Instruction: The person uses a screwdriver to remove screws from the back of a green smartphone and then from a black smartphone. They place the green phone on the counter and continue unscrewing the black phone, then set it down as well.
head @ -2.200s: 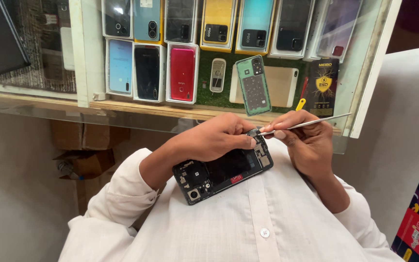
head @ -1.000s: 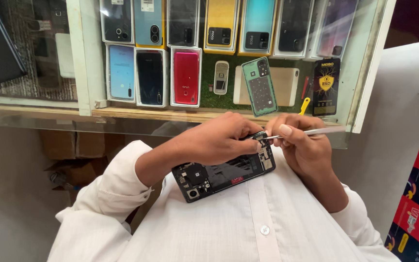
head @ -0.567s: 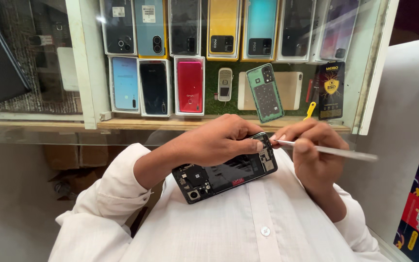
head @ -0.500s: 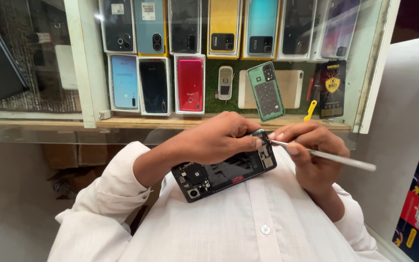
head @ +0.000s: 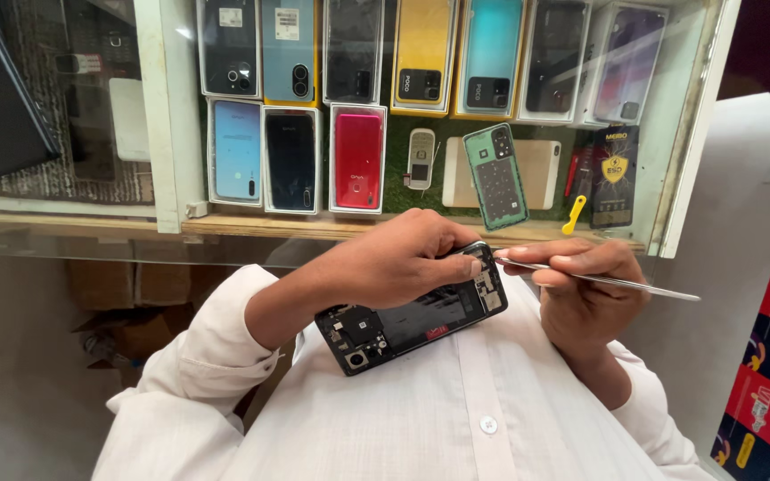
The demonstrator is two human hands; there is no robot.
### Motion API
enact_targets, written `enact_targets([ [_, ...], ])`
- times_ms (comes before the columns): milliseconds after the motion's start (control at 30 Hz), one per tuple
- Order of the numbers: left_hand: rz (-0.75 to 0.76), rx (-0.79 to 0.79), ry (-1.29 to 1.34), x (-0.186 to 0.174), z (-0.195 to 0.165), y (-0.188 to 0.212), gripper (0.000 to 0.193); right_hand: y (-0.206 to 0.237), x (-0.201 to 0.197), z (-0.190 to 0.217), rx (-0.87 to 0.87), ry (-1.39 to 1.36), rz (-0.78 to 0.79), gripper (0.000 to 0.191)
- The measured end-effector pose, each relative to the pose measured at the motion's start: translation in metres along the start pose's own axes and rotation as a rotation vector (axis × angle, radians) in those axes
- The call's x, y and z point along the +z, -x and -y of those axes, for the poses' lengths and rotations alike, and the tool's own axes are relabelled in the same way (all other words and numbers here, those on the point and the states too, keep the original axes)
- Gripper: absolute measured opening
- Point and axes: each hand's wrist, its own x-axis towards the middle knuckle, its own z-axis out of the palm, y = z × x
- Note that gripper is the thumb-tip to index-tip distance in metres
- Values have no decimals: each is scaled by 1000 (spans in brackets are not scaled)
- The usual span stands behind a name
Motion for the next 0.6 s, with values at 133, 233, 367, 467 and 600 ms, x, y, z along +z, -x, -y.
enact_targets([
  [133, -25, 27, -20, 4, 2, 1, 30, -1, -2, 2, 29, 110, 44, 21],
  [233, -38, 70, 31, 4, 5, 4, 32, -2, -2, 3, 27, 94, 60, 20],
  [367, -43, 47, 50, 7, 8, 0, 34, -3, -3, 5, 51, 111, 68, 20],
  [467, -41, 40, 13, 9, 11, 0, 31, -4, -5, 3, 22, 125, 98, 19],
  [600, -72, 36, 58, 9, 13, -1, 34, -8, -8, -4, 81, 108, 122, 17],
])
